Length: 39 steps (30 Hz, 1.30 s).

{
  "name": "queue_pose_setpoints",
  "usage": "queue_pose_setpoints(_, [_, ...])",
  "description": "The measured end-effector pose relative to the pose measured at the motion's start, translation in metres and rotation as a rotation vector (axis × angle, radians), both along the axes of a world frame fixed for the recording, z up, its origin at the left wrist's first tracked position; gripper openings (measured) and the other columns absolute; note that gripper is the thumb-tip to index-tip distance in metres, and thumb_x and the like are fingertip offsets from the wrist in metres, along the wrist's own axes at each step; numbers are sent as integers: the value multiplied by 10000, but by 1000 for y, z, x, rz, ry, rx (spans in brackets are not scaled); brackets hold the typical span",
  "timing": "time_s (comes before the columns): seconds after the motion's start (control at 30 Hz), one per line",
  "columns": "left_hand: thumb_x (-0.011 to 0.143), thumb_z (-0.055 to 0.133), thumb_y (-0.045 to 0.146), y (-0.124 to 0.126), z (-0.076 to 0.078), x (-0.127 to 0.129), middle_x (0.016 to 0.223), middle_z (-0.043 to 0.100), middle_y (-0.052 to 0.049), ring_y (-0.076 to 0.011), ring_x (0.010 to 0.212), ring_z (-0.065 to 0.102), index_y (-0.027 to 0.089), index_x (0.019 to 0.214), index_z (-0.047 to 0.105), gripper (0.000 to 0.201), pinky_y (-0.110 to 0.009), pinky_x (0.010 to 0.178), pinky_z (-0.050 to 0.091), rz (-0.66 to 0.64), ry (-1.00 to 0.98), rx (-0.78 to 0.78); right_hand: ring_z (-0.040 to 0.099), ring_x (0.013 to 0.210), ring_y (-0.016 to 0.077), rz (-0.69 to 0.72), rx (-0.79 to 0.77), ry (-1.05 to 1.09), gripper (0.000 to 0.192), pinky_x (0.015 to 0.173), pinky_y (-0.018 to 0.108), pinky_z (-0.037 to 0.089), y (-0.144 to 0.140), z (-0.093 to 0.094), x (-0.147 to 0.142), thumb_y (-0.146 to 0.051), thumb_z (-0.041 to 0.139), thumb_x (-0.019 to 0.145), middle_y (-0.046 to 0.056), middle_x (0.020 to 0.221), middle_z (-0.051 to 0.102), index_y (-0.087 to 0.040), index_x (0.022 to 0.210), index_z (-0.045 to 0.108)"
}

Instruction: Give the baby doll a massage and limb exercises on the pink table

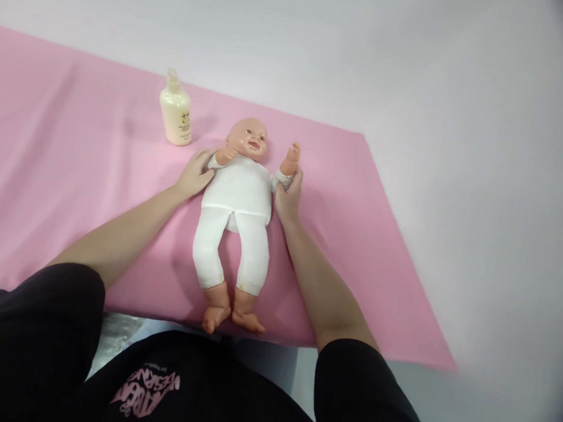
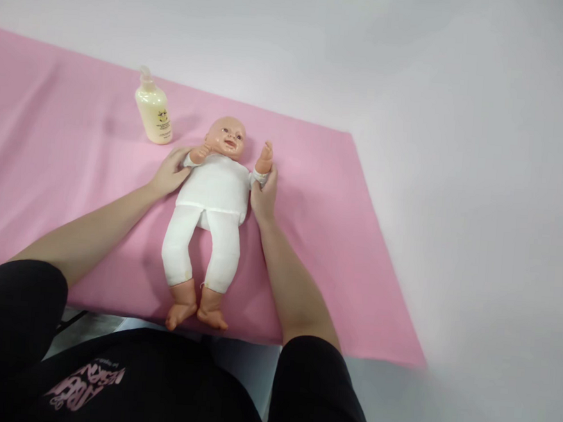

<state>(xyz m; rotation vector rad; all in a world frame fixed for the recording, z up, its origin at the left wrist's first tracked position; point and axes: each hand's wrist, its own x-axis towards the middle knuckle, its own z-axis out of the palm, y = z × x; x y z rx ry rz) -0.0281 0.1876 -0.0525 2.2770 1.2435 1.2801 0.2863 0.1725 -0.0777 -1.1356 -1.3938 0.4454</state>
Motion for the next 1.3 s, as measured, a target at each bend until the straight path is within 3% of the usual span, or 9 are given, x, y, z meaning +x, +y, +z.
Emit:
queue_pose_setpoints(0.57, [921,601,292,2,-1,-1,1453,700,-160,-346,1367,641,163,1478,623,572,-543,1233,485,-10,-21,18,615,1378,278,-24,20,-15,615,1252,587,479,3,-4,-1,-151,563,853,113,1418,655,-277,1450,491])
queue_pose_setpoints(1.07, [945,598,337,0,1,0,1462,697,-141,-335,1374,631,190,1477,618,552,-528,1244,475,-7,-21,14,625,1330,276,-1,16,-1,612,1237,584,484,-1,2,-1,-173,583,831,95,1397,662,-281,1431,519])
queue_pose_setpoints(1.2, [912,591,289,-1,2,0,1464,691,-146,-337,1369,628,181,1488,611,586,-528,1239,476,-1,-5,5,629,1309,276,-3,13,-11,626,1226,588,491,0,1,-1,-160,568,810,88,1385,673,-275,1424,528])
queue_pose_setpoints(1.3, [844,562,209,-2,2,2,1418,709,-145,-343,1340,632,174,1472,644,634,-550,1238,470,-11,48,-3,617,1319,281,60,21,-144,602,1258,585,460,-1,3,-2,-123,531,789,81,1360,702,-277,1366,605])
